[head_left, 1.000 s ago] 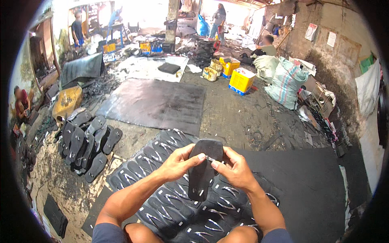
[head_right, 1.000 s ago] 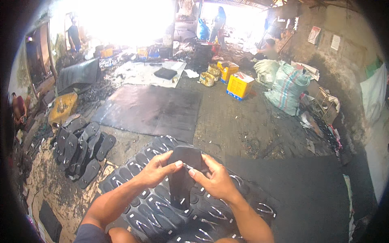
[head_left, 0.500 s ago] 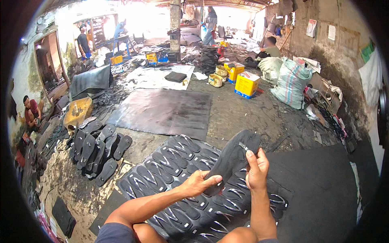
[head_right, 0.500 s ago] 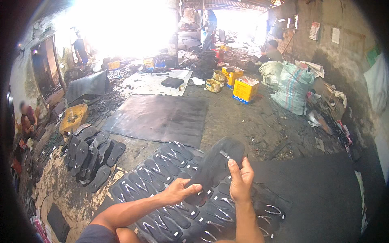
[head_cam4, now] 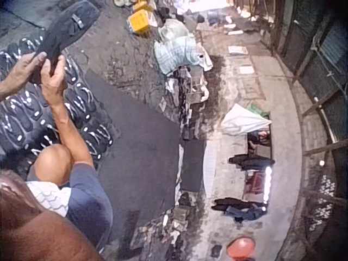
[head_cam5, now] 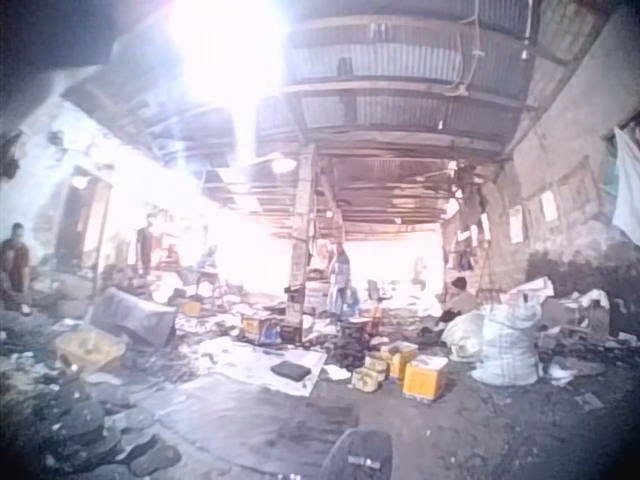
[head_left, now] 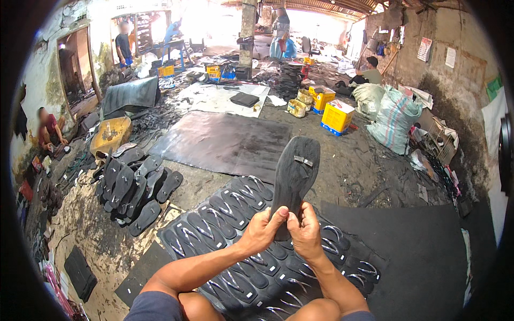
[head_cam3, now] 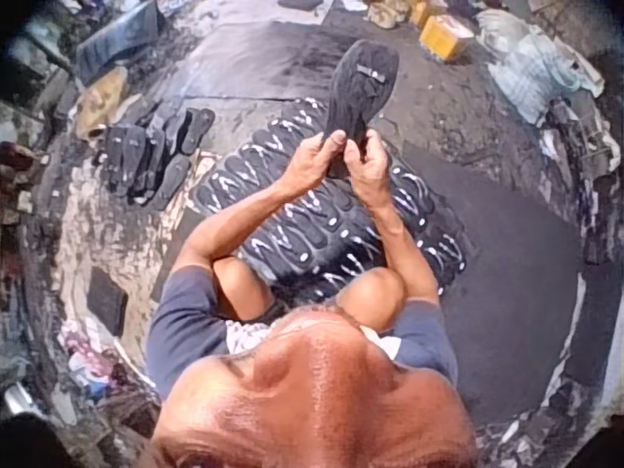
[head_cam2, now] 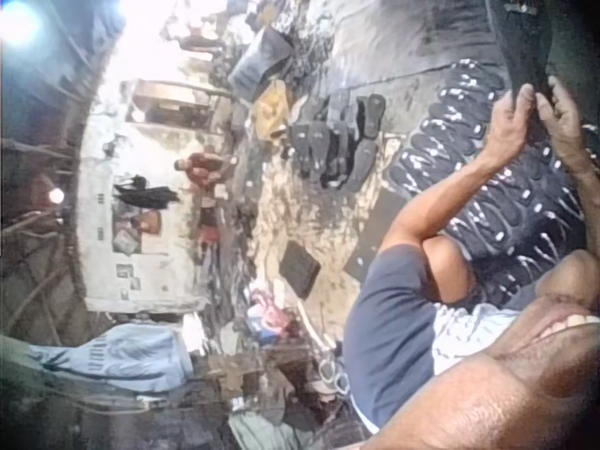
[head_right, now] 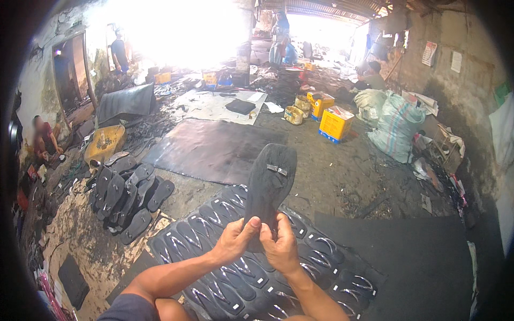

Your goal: The person sits on the floor and repeatedly picks up black flip-flops, aligns them, and places them in neat rows on a dark mat. The person handles the flip-flops one at a time, adjusting their orientation and stacking them into organized piles.

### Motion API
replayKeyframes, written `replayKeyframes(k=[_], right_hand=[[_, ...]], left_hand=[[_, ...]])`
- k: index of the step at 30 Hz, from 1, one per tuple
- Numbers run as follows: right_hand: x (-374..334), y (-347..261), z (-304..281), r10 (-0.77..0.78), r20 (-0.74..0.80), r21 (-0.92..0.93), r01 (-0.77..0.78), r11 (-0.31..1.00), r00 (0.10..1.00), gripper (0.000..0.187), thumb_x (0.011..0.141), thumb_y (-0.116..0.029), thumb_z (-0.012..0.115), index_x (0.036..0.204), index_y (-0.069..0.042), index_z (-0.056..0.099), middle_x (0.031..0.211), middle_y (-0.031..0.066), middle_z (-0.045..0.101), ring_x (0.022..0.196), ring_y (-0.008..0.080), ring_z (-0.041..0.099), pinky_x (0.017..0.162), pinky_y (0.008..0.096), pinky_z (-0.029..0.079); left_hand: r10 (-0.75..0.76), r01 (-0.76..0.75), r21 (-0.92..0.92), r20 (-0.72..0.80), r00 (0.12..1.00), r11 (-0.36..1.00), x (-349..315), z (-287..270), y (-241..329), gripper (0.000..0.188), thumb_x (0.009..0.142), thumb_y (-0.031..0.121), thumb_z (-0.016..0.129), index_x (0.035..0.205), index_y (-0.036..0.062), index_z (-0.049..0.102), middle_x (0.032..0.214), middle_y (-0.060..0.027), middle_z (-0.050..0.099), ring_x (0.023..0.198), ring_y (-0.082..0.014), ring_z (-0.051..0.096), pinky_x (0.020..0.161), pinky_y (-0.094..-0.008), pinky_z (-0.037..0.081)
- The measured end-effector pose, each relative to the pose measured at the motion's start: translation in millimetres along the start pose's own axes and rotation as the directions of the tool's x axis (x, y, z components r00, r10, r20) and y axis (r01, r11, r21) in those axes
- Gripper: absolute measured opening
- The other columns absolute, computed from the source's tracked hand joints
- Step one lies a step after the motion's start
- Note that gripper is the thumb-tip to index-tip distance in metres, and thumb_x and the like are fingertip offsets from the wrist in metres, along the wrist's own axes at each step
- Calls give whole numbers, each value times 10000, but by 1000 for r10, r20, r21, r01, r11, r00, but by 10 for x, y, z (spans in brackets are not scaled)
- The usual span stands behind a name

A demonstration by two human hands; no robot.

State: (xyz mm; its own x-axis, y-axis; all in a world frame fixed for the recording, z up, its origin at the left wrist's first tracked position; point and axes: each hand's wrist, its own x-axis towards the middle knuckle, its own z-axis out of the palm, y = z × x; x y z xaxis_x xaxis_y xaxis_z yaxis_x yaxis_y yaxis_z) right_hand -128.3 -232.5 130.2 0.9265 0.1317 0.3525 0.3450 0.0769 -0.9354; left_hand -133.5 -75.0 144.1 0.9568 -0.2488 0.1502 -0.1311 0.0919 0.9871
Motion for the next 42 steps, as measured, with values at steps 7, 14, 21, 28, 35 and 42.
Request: replayKeyframes(k=[7, 14, 21, 28, 35, 42], right_hand=[[18, 124, -145, 3, 24, 99, -6, 995, 1000, 386, 1022, -155, 613, 1339, 9, 465, 1133, 47, 625, 1010, 77, 577, 861, 248, 493], [18, 145, -325, -410, -116, -367, 344, 864, 905, 788, 903, -334, 774, 1499, -4, 377, 1382, 170, 550, 1262, 288, 538, 1032, 390, 461], [-353, 332, -1722, -407, 92, -742, 336, 581, 909, 736, 761, 65, 653, 1464, -21, 457, 1507, 197, 487, 1400, 382, 459, 1163, 465, 383], [-1505, 336, -3800, 45, -697, -89, -149, 985, 715, 441, 1030, -125, 571, 1440, -65, 420, 1215, 92, 620, 1045, 153, 638, 880, 352, 563], [-2355, 1382, -4658, 415, -687, 274, -315, 909, 597, 463, 1016, -148, 613, 1438, -128, 422, 1286, 92, 559, 1145, 184, 592, 903, 403, 556], [-2582, 2053, -4996, 506, -718, 90, -657, 748, 477, 425, 1005, -135, 626, 1411, -85, 510, 1349, 124, 550, 1197, 199, 552, 908, 380, 565]], left_hand=[[-56, 52, 24, 180, 982, 998, 67, -59, 72, 408, 1062, 361, 559, 1220, -11, 608, 1059, -14, 661, 974, -78, 582, 844, -284, 500], [-165, 181, -252, 81, 983, 951, 500, 144, -38, 405, 1054, 398, 540, 1025, 19, 680, 855, 10, 648, 744, -84, 571, 680, -273, 479], [-524, 635, -147, 441, 728, 758, 1130, 1355, -505, 1039, 975, 776, 167, 1499, -110, 309, 1413, -302, 530, 1364, -400, 465, 1181, -566, 273], [-315, 276, 172, 273, 909, 946, 1589, 2362, -1516, 562, 976, 452, 671, 1311, 4, 623, 1141, -104, 698, 1053, -172, 636, 886, -356, 503], [-554, 506, 229, 283, 783, 831, 1439, 3294, -2906, 444, 891, 272, 806, 1206, -11, 673, 974, -35, 707, 840, -122, 656, 774, -258, 551], [-616, 415, 590, 185, 766, 693, 1482, 3571, -3424, 437, 893, 304, 783, 1159, -29, 689, 997, -94, 733, 891, -131, 676, 772, -270, 541]])
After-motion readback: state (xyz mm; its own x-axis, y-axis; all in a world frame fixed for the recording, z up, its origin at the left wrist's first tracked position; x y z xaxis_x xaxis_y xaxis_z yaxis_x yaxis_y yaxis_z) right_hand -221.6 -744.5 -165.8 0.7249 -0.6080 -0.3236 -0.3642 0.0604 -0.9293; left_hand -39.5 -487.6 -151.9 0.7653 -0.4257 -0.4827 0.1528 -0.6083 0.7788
